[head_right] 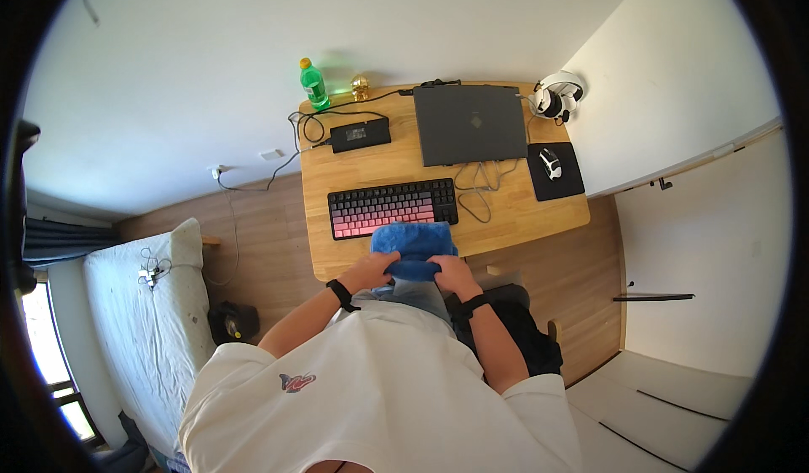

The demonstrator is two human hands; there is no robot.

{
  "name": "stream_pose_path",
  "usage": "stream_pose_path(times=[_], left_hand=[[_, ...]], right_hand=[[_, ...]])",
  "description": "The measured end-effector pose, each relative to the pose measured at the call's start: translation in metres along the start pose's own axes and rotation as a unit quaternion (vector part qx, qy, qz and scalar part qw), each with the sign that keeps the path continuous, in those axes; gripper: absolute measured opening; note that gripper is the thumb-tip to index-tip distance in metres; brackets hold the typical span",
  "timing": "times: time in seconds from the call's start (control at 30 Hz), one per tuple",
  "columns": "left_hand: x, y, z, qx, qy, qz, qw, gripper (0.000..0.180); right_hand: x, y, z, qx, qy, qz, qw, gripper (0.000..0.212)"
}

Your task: The person wipes a keyboard with a blue cloth, then places the keyboard into a wooden cabinet. The person also handles a small black device and a white cup before returning to the desk to wipe the keyboard again.

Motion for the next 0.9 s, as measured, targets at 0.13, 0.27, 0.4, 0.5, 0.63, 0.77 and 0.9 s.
stream_pose_path(times=[0.13,0.27,0.4,0.5,0.63,0.77,0.9], left_hand=[[-0.006,0.001,-0.022,-0.084,-0.033,0.001,0.996,0.041],[-0.017,0.019,-0.049,-0.097,-0.056,-0.019,0.994,0.046],[-0.067,0.064,-0.072,-0.168,-0.063,0.062,0.982,0.048],[-0.105,0.109,-0.09,-0.146,-0.014,0.086,0.985,0.043],[-0.113,0.157,-0.088,-0.167,0.002,0.135,0.977,0.036],[-0.125,0.191,-0.077,-0.177,0.014,0.144,0.974,0.038],[-0.149,0.238,-0.046,-0.137,0.053,0.066,0.987,0.059]], right_hand=[[0.017,-0.005,-0.042,-0.091,0.005,0.001,0.996,0.036],[0.024,-0.01,-0.09,-0.174,-0.001,0.009,0.985,0.034],[0.021,-0.003,-0.122,-0.255,-0.022,-0.025,0.966,0.032],[0.028,0.006,-0.153,-0.28,-0.034,-0.04,0.959,0.033],[0.015,0.015,-0.187,-0.334,-0.026,-0.032,0.942,0.033],[-0.009,0.012,-0.221,-0.378,-0.038,-0.027,0.925,0.033],[-0.048,0.019,-0.242,-0.438,-0.077,-0.016,0.895,0.033]])
Point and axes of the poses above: each hand's wrist, its own y-axis towards the middle knuckle, its own z-axis out of the palm, x = y × z, the point moved 1 cm from there along y, towards the middle knuckle, and after that the axes turned 2 degrees about -y, right-handed, at the moved point
